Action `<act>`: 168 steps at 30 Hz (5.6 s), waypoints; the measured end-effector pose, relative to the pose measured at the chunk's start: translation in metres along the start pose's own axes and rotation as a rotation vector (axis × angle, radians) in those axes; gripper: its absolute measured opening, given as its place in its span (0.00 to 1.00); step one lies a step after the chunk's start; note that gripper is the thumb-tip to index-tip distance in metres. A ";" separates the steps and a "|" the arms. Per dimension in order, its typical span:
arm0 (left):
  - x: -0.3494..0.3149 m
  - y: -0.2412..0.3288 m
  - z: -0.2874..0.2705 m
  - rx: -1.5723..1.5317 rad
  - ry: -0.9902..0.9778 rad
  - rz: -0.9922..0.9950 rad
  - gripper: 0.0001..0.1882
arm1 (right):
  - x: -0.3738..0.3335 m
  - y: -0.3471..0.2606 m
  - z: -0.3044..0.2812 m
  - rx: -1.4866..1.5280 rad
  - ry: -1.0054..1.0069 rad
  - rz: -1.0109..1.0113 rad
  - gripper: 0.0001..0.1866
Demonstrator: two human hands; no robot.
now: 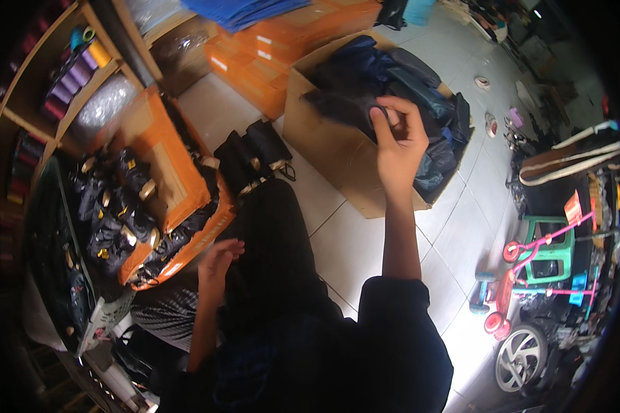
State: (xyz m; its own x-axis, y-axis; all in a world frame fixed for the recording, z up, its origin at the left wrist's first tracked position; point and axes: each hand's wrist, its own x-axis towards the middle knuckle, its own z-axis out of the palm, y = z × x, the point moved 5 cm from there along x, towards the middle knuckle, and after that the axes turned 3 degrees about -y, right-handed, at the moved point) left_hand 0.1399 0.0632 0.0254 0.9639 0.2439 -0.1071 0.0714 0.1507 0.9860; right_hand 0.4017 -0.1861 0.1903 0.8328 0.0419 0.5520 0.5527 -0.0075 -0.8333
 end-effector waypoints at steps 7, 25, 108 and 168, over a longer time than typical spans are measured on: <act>0.018 0.059 -0.003 -0.087 0.011 0.242 0.29 | -0.082 0.033 0.087 0.430 -0.306 0.555 0.12; -0.085 0.003 -0.092 0.024 0.398 -0.119 0.09 | -0.202 0.002 0.294 0.426 -1.034 0.295 0.04; -0.026 -0.061 0.027 0.846 0.390 0.380 0.09 | -0.266 0.078 0.080 -0.494 -1.183 0.619 0.36; -0.059 -0.061 0.010 0.829 0.357 0.317 0.08 | -0.289 0.078 0.083 0.051 -1.252 0.748 0.34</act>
State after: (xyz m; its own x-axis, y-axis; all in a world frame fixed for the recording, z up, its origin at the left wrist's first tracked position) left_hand 0.0812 0.0297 -0.0267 0.8441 0.4555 0.2830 0.1116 -0.6654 0.7381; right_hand 0.2017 -0.1161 -0.0368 0.3332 0.8690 -0.3658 -0.0126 -0.3838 -0.9233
